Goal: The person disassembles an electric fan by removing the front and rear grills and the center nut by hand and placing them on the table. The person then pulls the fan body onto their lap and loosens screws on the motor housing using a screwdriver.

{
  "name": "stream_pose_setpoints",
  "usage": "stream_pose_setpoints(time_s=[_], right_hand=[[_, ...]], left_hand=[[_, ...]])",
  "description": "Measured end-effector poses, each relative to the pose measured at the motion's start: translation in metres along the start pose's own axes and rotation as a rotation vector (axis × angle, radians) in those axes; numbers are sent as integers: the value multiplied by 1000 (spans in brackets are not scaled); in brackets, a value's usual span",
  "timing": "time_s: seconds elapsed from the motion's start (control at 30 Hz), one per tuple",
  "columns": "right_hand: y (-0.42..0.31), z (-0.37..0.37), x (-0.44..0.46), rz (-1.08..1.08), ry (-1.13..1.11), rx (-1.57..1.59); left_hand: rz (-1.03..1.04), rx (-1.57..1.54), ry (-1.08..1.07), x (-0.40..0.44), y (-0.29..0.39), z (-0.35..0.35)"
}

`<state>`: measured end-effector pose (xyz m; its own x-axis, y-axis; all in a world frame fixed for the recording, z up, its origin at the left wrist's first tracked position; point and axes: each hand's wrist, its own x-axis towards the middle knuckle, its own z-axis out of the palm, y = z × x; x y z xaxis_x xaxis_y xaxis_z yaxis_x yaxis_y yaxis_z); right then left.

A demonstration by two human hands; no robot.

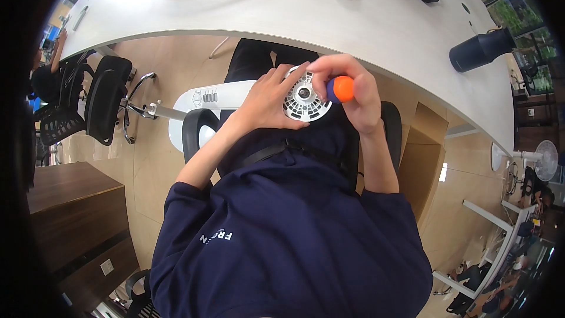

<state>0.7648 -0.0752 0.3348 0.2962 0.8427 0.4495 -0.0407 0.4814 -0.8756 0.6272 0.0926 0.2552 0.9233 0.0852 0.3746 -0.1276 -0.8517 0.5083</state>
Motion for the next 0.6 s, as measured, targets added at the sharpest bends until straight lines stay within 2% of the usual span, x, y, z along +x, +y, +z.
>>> stream_pose_setpoints(time_s=[0.07,0.1,0.23,0.3,0.43,0.5,0.53,0.6], right_hand=[[9,-2,4,-186,-66,-52],[12,-2,4,-191,-52,-129],[14,-2,5,-175,25,-112],[16,-3,9,-272,33,-168],[9,-3,3,-125,15,-60],[3,4,4,-69,95,62],[6,5,5,-70,95,60],[15,6,7,-216,39,-40]], left_hand=[[-1,4,2,1,0,-1],[1,4,5,1,0,-1],[-11,1,-12,1,2,-2],[-10,1,-9,1,1,-1],[10,14,16,-1,-1,1],[12,16,18,-1,-1,2],[13,20,20,-1,-1,2],[9,18,15,-1,-1,0]])
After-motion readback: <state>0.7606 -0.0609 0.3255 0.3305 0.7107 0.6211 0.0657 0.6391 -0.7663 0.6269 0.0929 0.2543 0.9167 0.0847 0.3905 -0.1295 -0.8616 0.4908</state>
